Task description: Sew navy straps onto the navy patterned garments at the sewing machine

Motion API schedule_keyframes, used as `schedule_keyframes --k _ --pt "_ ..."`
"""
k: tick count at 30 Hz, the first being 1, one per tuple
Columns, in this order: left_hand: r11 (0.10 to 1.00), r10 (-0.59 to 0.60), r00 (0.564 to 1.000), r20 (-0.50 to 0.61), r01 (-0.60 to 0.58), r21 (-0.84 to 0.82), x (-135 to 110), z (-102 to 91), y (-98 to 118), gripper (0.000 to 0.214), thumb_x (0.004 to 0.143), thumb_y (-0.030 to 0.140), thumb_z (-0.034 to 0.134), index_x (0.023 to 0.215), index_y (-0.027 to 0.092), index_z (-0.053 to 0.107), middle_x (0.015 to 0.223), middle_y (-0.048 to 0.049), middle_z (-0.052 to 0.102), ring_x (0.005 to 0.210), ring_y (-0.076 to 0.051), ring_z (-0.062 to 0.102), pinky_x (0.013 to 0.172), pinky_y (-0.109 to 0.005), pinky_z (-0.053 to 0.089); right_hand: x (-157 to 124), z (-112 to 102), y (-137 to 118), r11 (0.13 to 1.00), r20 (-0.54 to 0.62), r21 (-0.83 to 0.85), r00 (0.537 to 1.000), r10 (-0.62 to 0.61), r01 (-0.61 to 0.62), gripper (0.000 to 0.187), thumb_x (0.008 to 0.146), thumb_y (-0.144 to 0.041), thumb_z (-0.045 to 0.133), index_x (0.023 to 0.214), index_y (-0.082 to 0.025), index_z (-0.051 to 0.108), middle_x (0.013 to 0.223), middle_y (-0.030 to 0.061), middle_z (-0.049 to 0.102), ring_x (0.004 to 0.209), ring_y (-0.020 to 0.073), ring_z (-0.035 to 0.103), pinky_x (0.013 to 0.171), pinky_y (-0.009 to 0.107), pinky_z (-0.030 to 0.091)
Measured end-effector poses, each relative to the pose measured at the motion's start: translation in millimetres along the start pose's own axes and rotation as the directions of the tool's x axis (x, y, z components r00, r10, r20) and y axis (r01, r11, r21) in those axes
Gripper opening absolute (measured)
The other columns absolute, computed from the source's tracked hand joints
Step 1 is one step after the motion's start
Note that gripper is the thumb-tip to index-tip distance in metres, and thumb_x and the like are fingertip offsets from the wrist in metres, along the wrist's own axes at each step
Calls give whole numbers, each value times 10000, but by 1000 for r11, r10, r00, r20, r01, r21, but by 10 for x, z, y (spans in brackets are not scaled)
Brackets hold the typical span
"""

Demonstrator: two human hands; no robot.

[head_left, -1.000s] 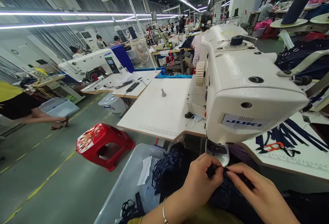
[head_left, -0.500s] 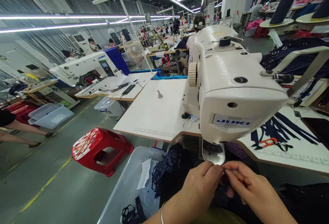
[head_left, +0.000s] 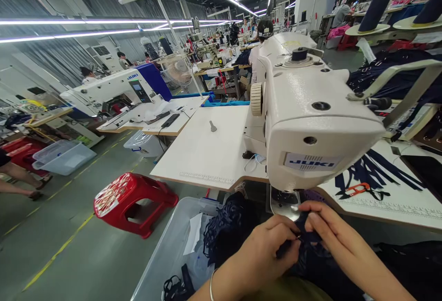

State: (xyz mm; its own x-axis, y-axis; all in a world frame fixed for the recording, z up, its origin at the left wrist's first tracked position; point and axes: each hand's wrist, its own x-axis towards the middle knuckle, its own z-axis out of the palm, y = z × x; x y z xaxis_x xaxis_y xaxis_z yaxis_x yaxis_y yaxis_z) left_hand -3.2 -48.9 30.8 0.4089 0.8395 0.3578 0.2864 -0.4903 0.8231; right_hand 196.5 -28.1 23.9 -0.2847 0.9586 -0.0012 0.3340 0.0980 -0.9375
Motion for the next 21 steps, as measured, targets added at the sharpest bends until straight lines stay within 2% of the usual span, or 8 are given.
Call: schedule_keyframes --k 3,6,9,11,13,16,18,21 --pt "983 -162 985 -67 155 -100 15 -3 -8 74 852 171 665 854 182 592 952 -57 663 874 -147 628 792 -234 487 72 -123 -7 989 -18 -130 997 -73 70 326 915 -503 541 1148 -287 614 821 0 641 664 151 622 538 208 507" --pt "918 -258 966 -13 241 -316 35 -5 -17 128 808 211 717 846 176 600 971 -58 688 882 -160 639 822 -262 481 162 -160 -4 936 -22 -258 967 -254 240 209 875 -465 627 965 -283 676 859 21 658 777 194 642 633 258 538" --pt "837 -383 923 -43 327 -440 47 -1 -35 167 780 240 744 806 174 592 911 -40 695 850 -156 635 807 -259 476 166 -106 38 832 -183 -378 848 -497 406 132 886 -400 629 863 -287 695 912 38 680 938 250 627 855 378 518" --pt "799 -462 883 -89 370 -475 50 12 -53 212 756 276 771 784 175 586 865 -26 688 807 -148 624 758 -245 475 96 -42 101 828 -269 -372 805 -529 420 134 914 -343 590 882 -284 705 931 45 695 936 247 643 871 383 518" --pt "790 -489 864 -117 381 -480 54 30 -68 232 748 307 782 774 174 594 843 -23 686 781 -146 618 726 -240 473 -2 32 180 876 -219 -286 863 -455 389 209 953 -319 519 926 -267 719 933 55 719 882 228 682 797 326 558" --pt "814 -461 877 -139 354 -461 70 67 -72 229 745 314 796 765 173 616 816 -17 689 777 -146 623 745 -245 475 -112 151 287 944 -58 -164 952 -300 287 350 975 -420 450 978 -229 743 945 84 740 895 246 709 755 299 587" --pt "814 -437 889 -135 328 -479 86 98 -66 229 735 303 809 750 175 619 805 -13 692 792 -152 637 768 -249 482 -139 223 329 978 -62 -68 978 -202 197 398 954 -493 463 976 -215 747 929 93 738 911 261 708 759 306 594" --pt "809 -411 904 -120 302 -504 99 151 -61 216 748 294 798 745 178 616 793 -14 695 814 -167 659 783 -258 494 -140 299 353 981 -154 146 983 -102 125 276 906 -454 589 1032 -247 721 948 63 724 920 231 703 776 273 587"
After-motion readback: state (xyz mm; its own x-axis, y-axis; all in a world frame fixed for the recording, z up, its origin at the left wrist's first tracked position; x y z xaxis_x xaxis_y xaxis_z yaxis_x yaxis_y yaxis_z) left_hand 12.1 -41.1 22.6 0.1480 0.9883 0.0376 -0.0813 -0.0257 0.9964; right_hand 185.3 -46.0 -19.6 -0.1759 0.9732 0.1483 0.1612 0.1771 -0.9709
